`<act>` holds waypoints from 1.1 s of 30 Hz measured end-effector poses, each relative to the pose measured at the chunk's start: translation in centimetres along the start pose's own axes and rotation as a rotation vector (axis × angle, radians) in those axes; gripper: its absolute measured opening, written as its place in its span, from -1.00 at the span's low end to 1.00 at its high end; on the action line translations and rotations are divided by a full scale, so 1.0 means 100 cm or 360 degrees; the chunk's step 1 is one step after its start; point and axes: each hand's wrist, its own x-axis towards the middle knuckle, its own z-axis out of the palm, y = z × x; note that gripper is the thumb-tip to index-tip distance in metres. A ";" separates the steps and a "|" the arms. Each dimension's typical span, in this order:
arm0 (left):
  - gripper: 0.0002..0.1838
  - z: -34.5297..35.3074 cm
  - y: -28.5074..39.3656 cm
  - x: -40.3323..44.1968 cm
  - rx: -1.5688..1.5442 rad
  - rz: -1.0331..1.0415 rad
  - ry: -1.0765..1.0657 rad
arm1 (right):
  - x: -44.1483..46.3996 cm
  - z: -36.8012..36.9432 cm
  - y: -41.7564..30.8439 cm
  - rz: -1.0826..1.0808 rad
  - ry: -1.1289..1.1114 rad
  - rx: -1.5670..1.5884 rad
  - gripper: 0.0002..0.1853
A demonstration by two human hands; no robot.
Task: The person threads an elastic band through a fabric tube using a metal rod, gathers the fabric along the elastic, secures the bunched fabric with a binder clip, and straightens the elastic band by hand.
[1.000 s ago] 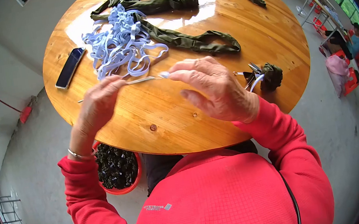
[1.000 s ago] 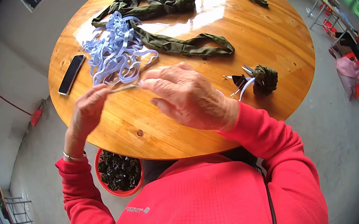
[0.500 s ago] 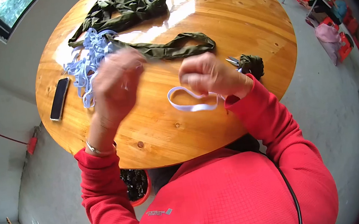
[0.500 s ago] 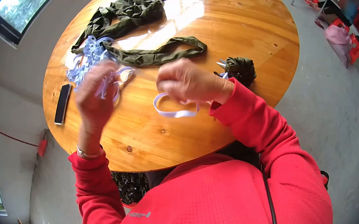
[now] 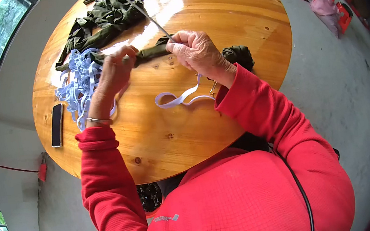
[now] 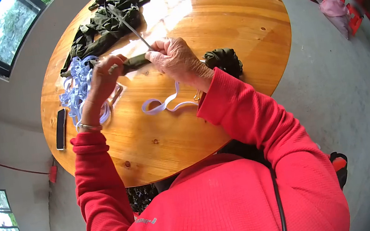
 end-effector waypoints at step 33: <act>-0.70 0.002 0.105 -0.123 -0.1515 -0.1121 0.0132 | -0.024 0.026 0.005 0.0764 -0.0838 0.0304 -0.87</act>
